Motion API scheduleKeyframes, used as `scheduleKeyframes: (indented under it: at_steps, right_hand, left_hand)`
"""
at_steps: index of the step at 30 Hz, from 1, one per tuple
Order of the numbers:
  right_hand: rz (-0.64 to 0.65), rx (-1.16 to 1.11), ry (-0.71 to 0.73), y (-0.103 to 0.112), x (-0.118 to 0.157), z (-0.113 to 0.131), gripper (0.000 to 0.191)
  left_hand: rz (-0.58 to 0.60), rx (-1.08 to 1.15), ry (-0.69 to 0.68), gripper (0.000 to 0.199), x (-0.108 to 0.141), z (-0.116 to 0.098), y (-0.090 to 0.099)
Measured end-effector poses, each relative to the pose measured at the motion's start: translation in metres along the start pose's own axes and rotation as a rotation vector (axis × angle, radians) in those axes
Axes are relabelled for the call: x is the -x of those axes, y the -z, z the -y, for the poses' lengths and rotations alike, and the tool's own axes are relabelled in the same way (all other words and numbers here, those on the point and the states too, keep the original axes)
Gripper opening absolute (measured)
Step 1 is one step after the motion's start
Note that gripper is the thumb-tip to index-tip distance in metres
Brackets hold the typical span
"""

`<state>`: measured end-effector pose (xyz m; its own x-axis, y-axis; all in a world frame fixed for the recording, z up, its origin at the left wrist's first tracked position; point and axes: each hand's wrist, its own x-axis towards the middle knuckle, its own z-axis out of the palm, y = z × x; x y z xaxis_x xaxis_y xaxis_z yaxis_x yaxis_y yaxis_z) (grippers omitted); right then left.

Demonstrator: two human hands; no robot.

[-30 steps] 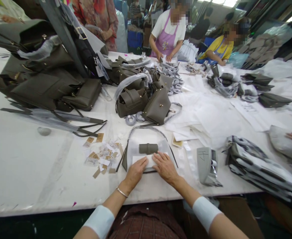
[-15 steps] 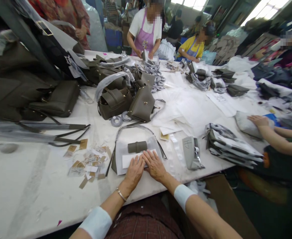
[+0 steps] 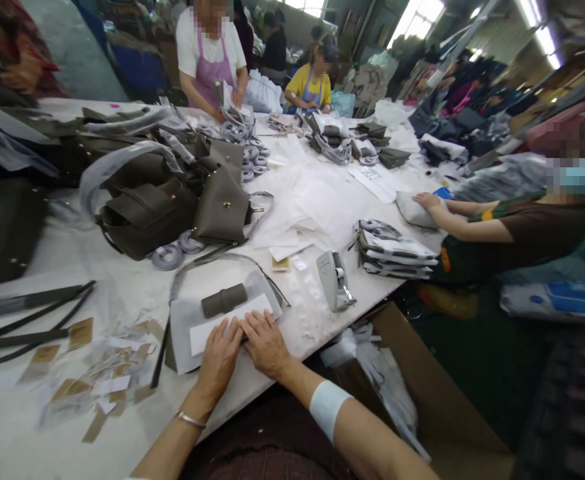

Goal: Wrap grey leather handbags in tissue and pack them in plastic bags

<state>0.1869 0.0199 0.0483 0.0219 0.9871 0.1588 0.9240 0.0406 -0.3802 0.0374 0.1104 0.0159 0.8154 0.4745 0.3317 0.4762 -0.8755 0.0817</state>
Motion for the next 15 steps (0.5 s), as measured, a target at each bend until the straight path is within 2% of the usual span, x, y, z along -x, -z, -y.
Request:
scheduleKeyframes:
  at_steps: [2,4,5,7,9,11,13,15]
  right_hand:
    - [-0.074,-0.124,0.026,0.018,0.028,-0.005,0.043]
    - [-0.175,-0.220,-0.050,0.037,0.068,-0.018,0.030]
    - [-0.235,-0.251,-0.152,0.046,0.092,-0.029,0.025]
    - [-0.363,-0.278,-0.454,0.059,0.143,-0.058,0.023]
    - [-0.472,-0.259,-0.842,0.067,0.193,-0.094,0.029]
    - [-0.501,-0.187,-1.247,0.071,0.238,-0.130,0.035]
    - [-0.464,-0.144,-1.444,0.071,0.274,-0.162,0.038]
    - [-0.410,-0.124,-1.524,0.067,0.299,-0.186,0.035]
  left_hand:
    - [0.030,-0.007,-0.016,0.043,0.000,0.003,0.001]
    - [0.068,-0.010,-0.026,0.041,-0.002,0.005,0.002]
    - [0.083,-0.010,-0.029,0.040,-0.002,0.005,0.002]
    - [0.102,-0.003,-0.037,0.038,-0.004,0.007,0.003]
    - [0.110,0.011,-0.044,0.036,-0.007,0.008,0.003]
    - [0.113,0.021,-0.053,0.034,-0.009,0.008,0.003]
    - [0.116,0.018,-0.059,0.033,-0.011,0.008,0.004]
    - [0.125,0.006,-0.063,0.033,-0.013,0.007,0.005]
